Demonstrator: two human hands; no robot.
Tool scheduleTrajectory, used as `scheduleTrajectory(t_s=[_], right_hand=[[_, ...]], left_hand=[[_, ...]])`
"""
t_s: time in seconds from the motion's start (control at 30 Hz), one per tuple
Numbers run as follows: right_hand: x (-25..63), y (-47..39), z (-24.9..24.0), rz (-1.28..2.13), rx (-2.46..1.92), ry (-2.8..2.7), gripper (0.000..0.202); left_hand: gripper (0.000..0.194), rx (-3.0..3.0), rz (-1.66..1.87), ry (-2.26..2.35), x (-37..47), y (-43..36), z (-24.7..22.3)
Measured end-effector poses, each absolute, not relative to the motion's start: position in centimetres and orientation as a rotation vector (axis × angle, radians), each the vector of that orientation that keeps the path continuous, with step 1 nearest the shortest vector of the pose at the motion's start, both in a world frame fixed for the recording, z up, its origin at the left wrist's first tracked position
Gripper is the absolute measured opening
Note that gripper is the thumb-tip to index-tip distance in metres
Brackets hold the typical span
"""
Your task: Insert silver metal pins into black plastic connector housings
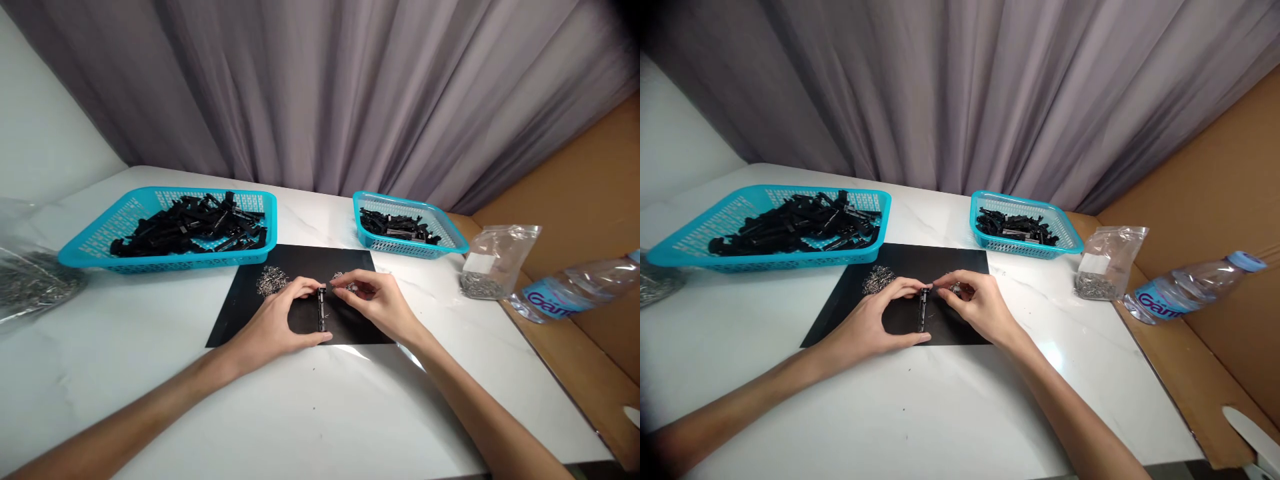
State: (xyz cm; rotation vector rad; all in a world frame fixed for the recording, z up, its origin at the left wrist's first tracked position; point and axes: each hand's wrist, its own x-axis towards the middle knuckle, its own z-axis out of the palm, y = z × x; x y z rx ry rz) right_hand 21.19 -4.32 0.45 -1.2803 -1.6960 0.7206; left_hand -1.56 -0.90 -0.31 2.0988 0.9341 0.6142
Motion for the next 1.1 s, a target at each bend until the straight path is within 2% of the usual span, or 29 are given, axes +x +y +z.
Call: scheduleTrajectory(t_s=[0.33,0.6,0.9,1.1], right_hand=[[20.8,-4.1,0.0,0.613,-1.259,-1.752,0.007],[19.5,-4.0,-0.6,0.73,-1.281,-1.654,0.009],[18.3,-4.0,-1.6,0.629,-1.317,-1.613,0.008],[17.4,-4.8,-1.6,0.442,-1.388,-1.63,0.009]], left_hand=[[0.059,2.277,0.638,1.025,-1.5,-0.6,-0.8],[0.062,2.222,0.609,1.09,-1.5,-0.7,-0.3],[0.058,2.218,0.647,1.056,-1.2,-0.7,-0.4],[0.057,2.204,0.679,1.06,-1.1,-0.8,-0.6]])
